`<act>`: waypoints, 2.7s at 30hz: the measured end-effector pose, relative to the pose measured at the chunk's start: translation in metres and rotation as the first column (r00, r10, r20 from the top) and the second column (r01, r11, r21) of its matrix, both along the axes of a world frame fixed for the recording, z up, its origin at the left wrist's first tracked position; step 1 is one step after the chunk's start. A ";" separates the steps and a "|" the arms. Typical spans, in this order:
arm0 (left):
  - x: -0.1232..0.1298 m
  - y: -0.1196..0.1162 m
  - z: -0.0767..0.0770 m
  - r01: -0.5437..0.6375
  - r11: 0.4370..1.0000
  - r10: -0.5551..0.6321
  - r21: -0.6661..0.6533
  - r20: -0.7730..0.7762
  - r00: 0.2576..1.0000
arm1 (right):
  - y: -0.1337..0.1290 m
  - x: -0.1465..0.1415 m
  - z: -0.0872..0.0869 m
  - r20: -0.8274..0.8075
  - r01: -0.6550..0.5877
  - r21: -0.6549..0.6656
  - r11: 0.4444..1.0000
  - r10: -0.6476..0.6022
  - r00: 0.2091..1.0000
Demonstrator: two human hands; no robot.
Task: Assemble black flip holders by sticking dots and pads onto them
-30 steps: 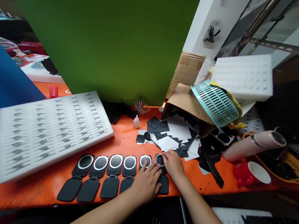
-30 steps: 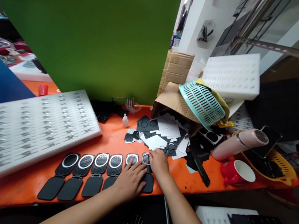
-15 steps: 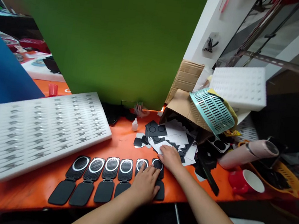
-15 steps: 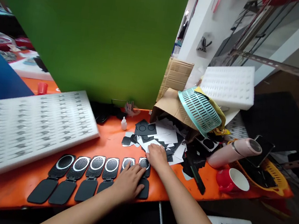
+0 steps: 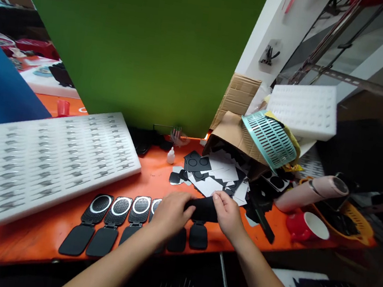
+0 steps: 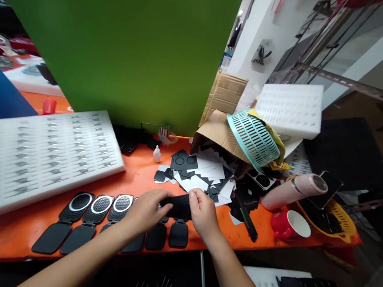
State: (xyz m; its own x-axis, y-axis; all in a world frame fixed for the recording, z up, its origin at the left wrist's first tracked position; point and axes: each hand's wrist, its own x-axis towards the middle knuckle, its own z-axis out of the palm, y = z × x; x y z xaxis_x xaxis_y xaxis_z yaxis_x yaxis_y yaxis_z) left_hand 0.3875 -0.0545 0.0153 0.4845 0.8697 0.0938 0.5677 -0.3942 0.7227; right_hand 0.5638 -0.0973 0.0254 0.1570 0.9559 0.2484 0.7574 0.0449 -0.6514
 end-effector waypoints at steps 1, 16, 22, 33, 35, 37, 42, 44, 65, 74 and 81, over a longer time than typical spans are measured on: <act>-0.002 0.002 -0.001 0.009 0.988 0.000 -0.151 0.061 0.998 | -0.003 -0.004 0.000 -0.019 0.028 0.040 0.999 -0.027 0.999; -0.033 -0.042 -0.007 0.270 0.865 -0.105 -0.423 0.374 0.922 | -0.047 -0.030 -0.011 -0.461 -0.410 -0.229 0.883 0.272 0.845; -0.036 -0.070 -0.030 0.260 0.811 -0.076 -0.525 0.346 0.935 | -0.069 -0.018 -0.018 -0.260 -0.271 -0.212 0.939 0.213 0.942; -0.025 -0.073 -0.034 0.175 0.823 0.099 -0.540 0.441 0.892 | -0.072 -0.004 -0.025 -0.412 -0.153 -0.270 0.951 0.030 0.911; -0.027 -0.071 -0.039 0.159 0.802 0.144 -0.575 0.445 0.884 | -0.069 0.020 -0.028 -0.532 0.040 -0.274 0.961 -0.186 0.826; -0.027 -0.069 -0.042 0.152 0.803 0.119 -0.576 0.404 0.907 | -0.066 0.044 -0.026 -0.631 0.202 -0.263 0.943 -0.327 0.703; -0.012 -0.064 -0.035 0.266 0.914 -0.250 -0.307 0.092 0.964 | -0.061 0.055 -0.008 -0.588 0.056 -0.223 0.973 -0.181 0.788; 0.000 -0.064 -0.032 0.383 0.909 -0.387 -0.166 0.010 0.922 | -0.057 0.041 -0.004 -0.456 -0.060 -0.226 0.972 -0.051 0.889; 0.019 -0.058 -0.074 0.452 0.878 -0.433 0.157 -0.141 0.890 | -0.006 0.021 -0.094 -0.682 -0.152 -0.284 0.947 -0.088 0.726; 0.019 -0.057 -0.076 0.449 0.883 -0.430 0.138 -0.149 0.891 | 0.001 0.025 -0.107 -0.634 -0.211 -0.264 0.941 -0.004 0.773; 0.019 -0.058 -0.076 0.443 0.885 -0.423 0.142 -0.148 0.894 | 0.002 0.028 -0.116 -0.583 -0.172 -0.280 0.945 -0.025 0.812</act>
